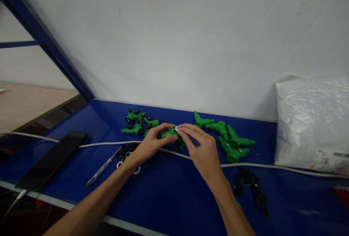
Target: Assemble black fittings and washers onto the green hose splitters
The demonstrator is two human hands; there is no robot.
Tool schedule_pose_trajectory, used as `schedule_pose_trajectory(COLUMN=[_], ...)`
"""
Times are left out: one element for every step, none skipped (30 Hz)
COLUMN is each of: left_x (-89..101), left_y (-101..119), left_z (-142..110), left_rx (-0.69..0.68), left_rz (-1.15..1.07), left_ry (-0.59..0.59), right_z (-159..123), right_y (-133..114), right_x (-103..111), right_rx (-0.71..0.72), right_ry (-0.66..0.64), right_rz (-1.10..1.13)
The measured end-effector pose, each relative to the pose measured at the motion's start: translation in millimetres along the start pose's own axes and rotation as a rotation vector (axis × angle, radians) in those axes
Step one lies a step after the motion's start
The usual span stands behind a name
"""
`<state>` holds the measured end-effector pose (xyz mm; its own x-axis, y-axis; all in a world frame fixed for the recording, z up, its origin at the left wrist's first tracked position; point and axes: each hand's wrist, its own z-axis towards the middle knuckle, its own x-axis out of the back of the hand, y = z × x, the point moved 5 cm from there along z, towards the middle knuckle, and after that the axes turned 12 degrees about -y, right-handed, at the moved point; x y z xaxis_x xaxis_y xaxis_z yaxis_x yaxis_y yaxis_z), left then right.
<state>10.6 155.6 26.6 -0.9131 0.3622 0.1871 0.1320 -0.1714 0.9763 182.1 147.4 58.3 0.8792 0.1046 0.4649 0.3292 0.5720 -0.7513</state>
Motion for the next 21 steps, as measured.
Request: schedule_pose_trajectory(left_x=[0.4, 0.7, 1.0, 1.2, 1.3, 1.4, 1.4, 1.5, 1.4, 1.4, 1.4, 1.2, 0.8, 0.3, -0.1, -0.6, -1.1, -1.7, -2.2, -2.6, -3.0], left_y=[0, 1, 1, 1, 1, 1, 1, 1, 1, 2, 2, 3, 3, 4, 5, 6, 6, 7, 7, 8, 8], left_z=[0, 0, 0, 0, 0, 0, 0, 0, 0, 0, -1, -1, -1, -1, -2, -2, -2, -2, -2, -2, -2], left_rx=[-0.011, -0.023, -0.034, -0.044, -0.052, -0.057, -0.06, -0.061, -0.059, -0.058, -0.057, -0.058, -0.059, -0.063, -0.069, -0.074, -0.078, -0.079, -0.077, -0.074, -0.072], left_rz=[0.008, 0.017, 0.025, 0.033, 0.039, 0.043, 0.047, 0.053, 0.062, 0.072, 0.082, 0.09, 0.095, 0.094, 0.089, 0.083, 0.076, 0.068, 0.06, 0.055, 0.052], left_ry=[0.001, 0.001, 0.001, 0.0, 0.001, 0.001, 0.003, 0.007, 0.012, 0.017, 0.02, 0.021, 0.019, 0.014, 0.01, 0.005, -0.002, -0.011, -0.019, -0.026, -0.031], right_z=[0, -1, -1, -1, -2, -2, -2, -2, -2, -3, -3, -3, -3, -3, -3, -3, -3, -3, -3, -3, -3], right_y=[-3, -6, -8, -10, -12, -14, -15, -16, -16, -17, -18, -19, -20, -21, -20, -18, -15, -10, -4, 3, 10], right_x=[-2, -4, -5, -5, -6, -6, -6, -5, -5, -4, -3, -3, -3, -3, -3, -3, -2, -2, -2, -2, -3], right_rx=[0.022, 0.039, 0.055, 0.071, 0.087, 0.105, 0.12, 0.133, 0.146, 0.163, 0.183, 0.205, 0.224, 0.236, 0.23, 0.205, 0.157, 0.091, 0.014, -0.066, -0.142], right_ry=[-0.025, -0.039, -0.05, -0.06, -0.068, -0.074, -0.076, -0.074, -0.07, -0.065, -0.06, -0.055, -0.052, -0.051, -0.047, -0.036, -0.022, -0.003, 0.014, 0.023, 0.015], right_rz=[-0.041, -0.077, -0.105, -0.124, -0.134, -0.136, -0.134, -0.132, -0.132, -0.138, -0.148, -0.162, -0.175, -0.184, -0.184, -0.173, -0.149, -0.107, -0.047, 0.027, 0.108])
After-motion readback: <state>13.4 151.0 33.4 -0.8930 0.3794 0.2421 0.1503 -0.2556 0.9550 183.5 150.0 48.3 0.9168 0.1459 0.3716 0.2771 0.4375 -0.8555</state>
